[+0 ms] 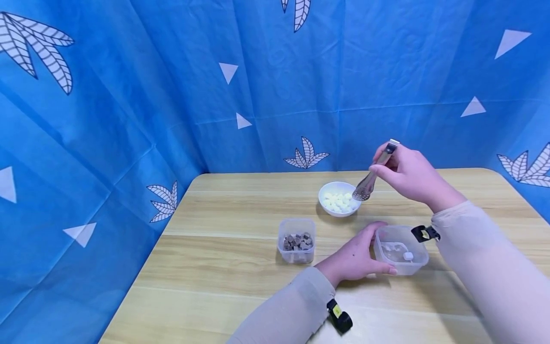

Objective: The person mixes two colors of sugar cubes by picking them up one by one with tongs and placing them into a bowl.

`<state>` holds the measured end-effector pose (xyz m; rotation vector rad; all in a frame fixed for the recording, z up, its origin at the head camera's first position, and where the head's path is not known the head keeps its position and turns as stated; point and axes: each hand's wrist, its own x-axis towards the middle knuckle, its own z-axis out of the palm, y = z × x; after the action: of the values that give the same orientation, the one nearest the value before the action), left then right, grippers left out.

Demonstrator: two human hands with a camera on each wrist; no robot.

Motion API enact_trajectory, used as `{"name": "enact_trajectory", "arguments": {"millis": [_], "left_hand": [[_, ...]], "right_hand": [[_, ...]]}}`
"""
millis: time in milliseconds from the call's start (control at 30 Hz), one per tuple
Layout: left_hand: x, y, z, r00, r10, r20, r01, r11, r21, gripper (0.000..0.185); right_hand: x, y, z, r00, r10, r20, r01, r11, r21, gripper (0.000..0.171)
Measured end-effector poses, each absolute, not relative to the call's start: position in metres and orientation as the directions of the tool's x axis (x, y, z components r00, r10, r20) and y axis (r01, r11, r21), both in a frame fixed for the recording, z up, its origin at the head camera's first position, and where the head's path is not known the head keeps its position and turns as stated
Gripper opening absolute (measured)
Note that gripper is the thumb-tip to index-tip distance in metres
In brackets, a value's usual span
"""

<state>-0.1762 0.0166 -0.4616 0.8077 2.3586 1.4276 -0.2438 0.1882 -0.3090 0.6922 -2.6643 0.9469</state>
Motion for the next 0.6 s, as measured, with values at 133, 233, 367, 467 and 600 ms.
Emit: {"name": "enact_trajectory", "arguments": {"millis": [133,233,367,467,600], "left_hand": [[-0.176,0.016,-0.461,-0.814,0.578,0.053,0.319,0.369,0.873,0.096],[-0.175,0.016,-0.461,-0.819,0.572,0.046,0.315,0.38,0.87,0.097],[-0.174,0.015,-0.46,-0.825,0.565,0.033,0.305,0.395,0.866,0.099],[-0.174,0.015,-0.46,-0.825,0.565,0.025,0.291,0.386,0.875,0.101],[-0.174,0.016,-0.459,-0.826,0.564,0.011,0.28,0.392,0.876,0.103]], "right_hand": [[-0.235,0.198,-0.308,-0.851,-0.353,0.39,-0.519,0.684,-0.512,0.019],[-0.225,0.207,-0.307,-0.85,-0.336,0.405,-0.515,0.688,-0.511,0.017],[-0.211,0.219,-0.308,-0.847,-0.325,0.421,-0.519,0.677,-0.522,0.016],[-0.199,0.228,-0.312,-0.827,-0.338,0.449,-0.549,0.659,-0.514,0.017],[-0.186,0.24,-0.322,-0.794,-0.367,0.485,-0.593,0.644,-0.484,0.021]]}}
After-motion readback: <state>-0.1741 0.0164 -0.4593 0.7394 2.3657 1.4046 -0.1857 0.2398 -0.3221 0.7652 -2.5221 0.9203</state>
